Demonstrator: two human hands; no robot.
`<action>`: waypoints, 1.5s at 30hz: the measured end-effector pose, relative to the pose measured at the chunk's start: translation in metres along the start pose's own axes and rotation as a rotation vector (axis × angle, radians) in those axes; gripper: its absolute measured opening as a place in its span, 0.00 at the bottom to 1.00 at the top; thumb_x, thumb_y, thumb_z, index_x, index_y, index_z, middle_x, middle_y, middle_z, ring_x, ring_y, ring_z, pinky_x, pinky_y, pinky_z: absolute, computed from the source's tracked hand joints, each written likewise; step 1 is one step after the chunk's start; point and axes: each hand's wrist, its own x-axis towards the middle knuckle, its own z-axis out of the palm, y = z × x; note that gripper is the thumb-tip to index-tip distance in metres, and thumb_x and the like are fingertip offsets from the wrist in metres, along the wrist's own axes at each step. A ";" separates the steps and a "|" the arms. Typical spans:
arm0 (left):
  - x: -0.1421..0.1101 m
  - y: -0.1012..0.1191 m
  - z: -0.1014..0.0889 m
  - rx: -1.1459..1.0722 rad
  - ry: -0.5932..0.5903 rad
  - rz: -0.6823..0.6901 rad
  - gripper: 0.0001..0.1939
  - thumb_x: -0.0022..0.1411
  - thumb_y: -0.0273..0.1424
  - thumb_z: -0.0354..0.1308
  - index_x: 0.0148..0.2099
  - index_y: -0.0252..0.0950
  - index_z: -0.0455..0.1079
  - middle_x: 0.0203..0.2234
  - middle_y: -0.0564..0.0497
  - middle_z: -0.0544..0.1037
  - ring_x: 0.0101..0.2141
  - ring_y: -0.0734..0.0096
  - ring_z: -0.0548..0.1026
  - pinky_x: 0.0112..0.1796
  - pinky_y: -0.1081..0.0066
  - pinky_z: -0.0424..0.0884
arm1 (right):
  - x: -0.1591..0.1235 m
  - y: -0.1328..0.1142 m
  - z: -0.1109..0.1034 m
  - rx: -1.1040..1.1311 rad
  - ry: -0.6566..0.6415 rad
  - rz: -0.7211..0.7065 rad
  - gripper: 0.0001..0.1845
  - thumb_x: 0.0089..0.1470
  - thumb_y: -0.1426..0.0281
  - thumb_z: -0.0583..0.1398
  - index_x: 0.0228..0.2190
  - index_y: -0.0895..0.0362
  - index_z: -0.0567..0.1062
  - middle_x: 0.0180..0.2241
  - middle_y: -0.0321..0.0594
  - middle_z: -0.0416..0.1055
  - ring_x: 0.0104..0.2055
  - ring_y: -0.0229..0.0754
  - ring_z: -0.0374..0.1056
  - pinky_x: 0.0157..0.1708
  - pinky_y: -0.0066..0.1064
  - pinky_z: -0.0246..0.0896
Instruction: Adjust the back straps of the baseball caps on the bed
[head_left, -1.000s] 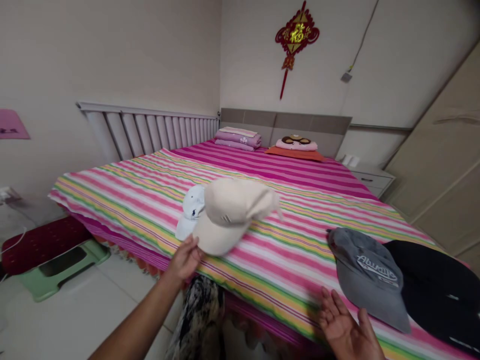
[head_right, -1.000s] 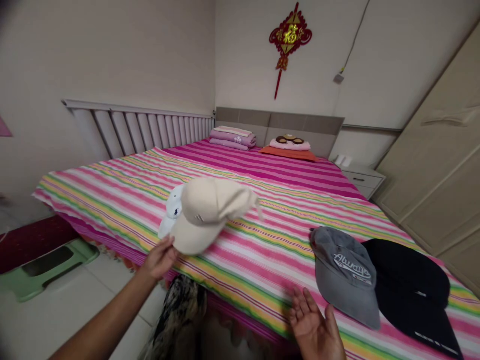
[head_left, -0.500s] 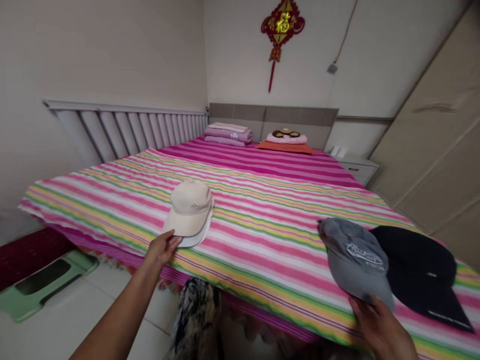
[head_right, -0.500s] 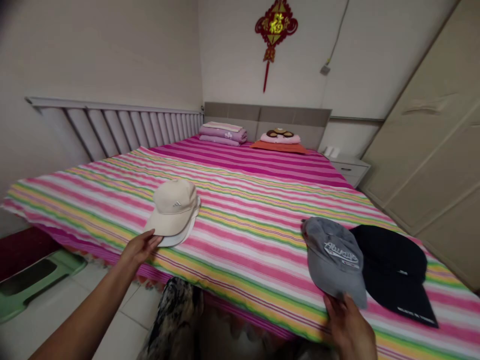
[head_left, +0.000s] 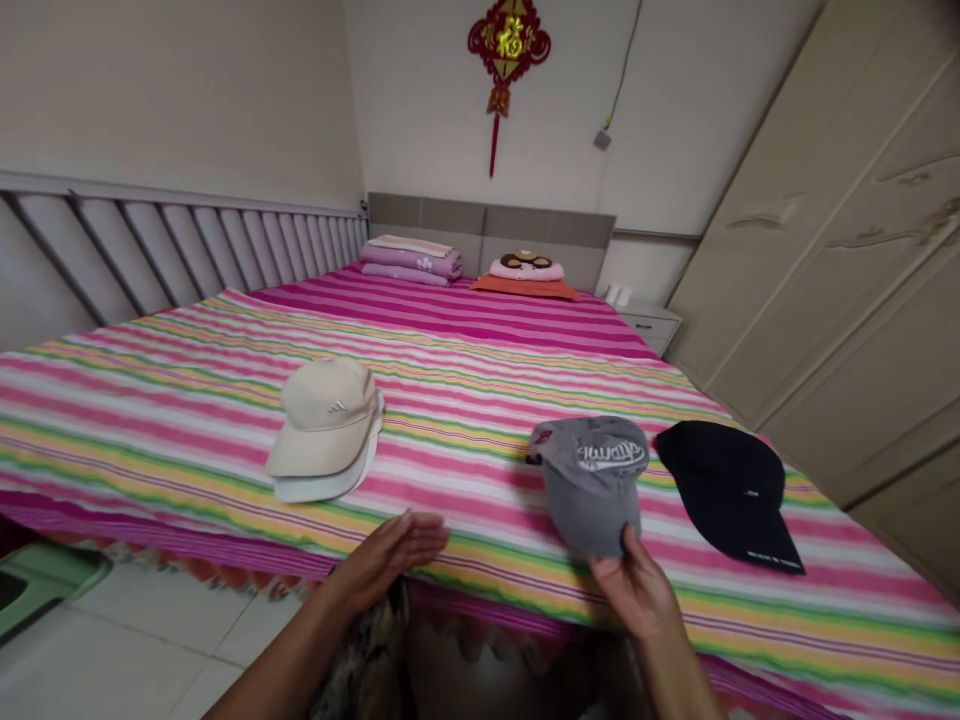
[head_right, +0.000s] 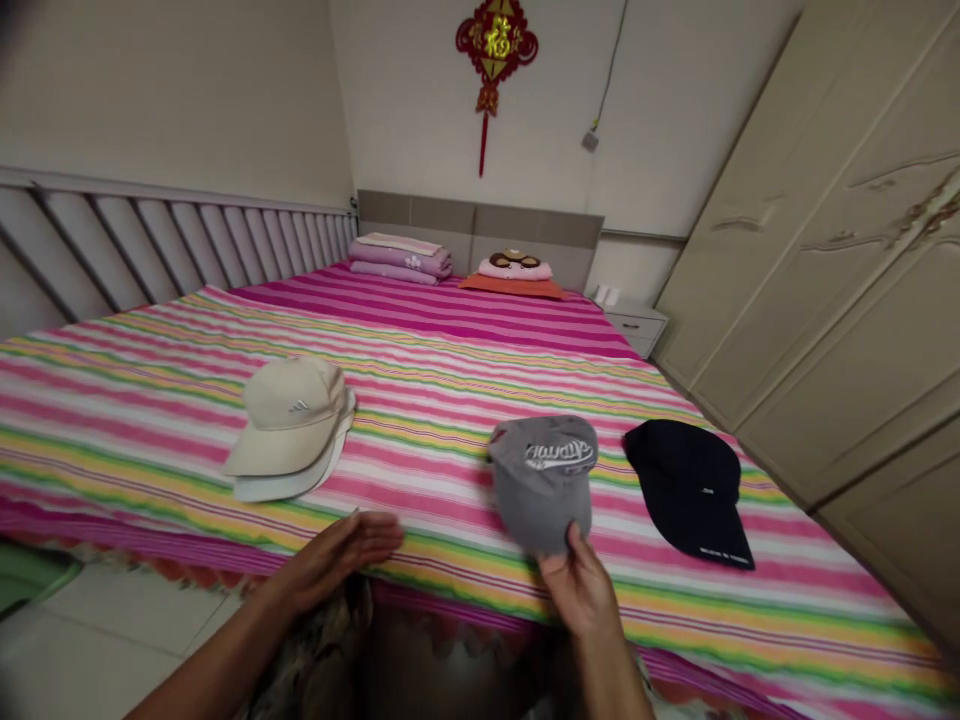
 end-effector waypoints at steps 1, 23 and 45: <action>0.009 0.002 0.014 -0.057 -0.096 -0.017 0.24 0.55 0.44 0.52 0.45 0.29 0.68 0.43 0.39 0.73 0.44 0.60 0.71 0.46 0.65 0.63 | -0.010 0.011 0.001 -0.028 -0.093 0.014 0.16 0.44 0.66 0.62 0.39 0.52 0.73 0.35 0.40 0.76 0.40 0.43 0.70 0.45 0.39 0.61; -0.023 0.045 0.100 0.474 -0.493 0.255 0.36 0.53 0.29 0.56 0.61 0.44 0.46 0.33 0.50 0.71 0.28 0.77 0.68 0.29 0.77 0.60 | -0.081 0.015 0.079 -0.842 -0.568 0.021 0.18 0.40 0.57 0.62 0.28 0.59 0.71 0.19 0.34 0.66 0.19 0.34 0.60 0.20 0.25 0.54; -0.006 0.009 0.097 0.002 -0.172 -0.102 0.09 0.39 0.28 0.65 0.24 0.28 0.70 0.16 0.49 0.73 0.17 0.77 0.69 0.22 0.77 0.63 | -0.083 0.015 0.078 -1.383 -0.588 -0.884 0.06 0.54 0.70 0.53 0.30 0.57 0.70 0.28 0.41 0.69 0.31 0.40 0.65 0.30 0.30 0.60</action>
